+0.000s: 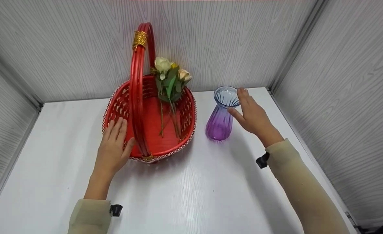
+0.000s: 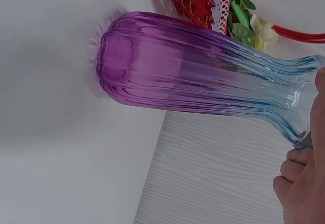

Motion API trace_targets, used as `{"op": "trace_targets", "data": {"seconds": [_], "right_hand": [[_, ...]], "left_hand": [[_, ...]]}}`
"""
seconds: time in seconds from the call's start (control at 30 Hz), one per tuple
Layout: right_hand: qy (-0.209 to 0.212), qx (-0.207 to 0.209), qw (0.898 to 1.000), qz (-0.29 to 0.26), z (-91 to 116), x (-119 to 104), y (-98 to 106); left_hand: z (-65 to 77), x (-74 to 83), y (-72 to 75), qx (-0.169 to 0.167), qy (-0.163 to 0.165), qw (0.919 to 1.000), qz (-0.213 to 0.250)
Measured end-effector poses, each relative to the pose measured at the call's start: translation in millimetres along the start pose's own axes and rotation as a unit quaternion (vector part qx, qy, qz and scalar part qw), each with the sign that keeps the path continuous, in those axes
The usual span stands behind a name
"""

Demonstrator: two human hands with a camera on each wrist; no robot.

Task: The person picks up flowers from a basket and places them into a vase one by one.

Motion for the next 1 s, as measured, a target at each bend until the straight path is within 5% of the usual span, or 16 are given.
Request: {"op": "trace_targets", "data": {"seconds": [0.7,0.87,1.0], "right_hand": [[-0.001,0.041,0.997,-0.071,-2.2,-2.6,-0.5],[0.03,0.125,0.989,-0.072,-5.7,-18.0,4.4],[0.101,0.247,0.961,-0.068,-11.1,-40.8,8.5]], "left_hand": [[2.5,-7.3,-16.4,-0.055,-0.007,0.9977,-0.039],[4.1,-7.8,-18.6,-0.053,-0.009,0.9976,-0.043],[5.1,-7.5,-20.0,-0.05,-0.015,0.9974,-0.05]]}}
Point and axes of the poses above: each hand's wrist, its own z-axis away from the middle knuckle, its own y-axis out of the back of the hand, x = y × z, the point moved 2 cm from there along -z, towards the middle knuckle, and after that the axes turned 10 degrees about y, right-handed, at the moved point
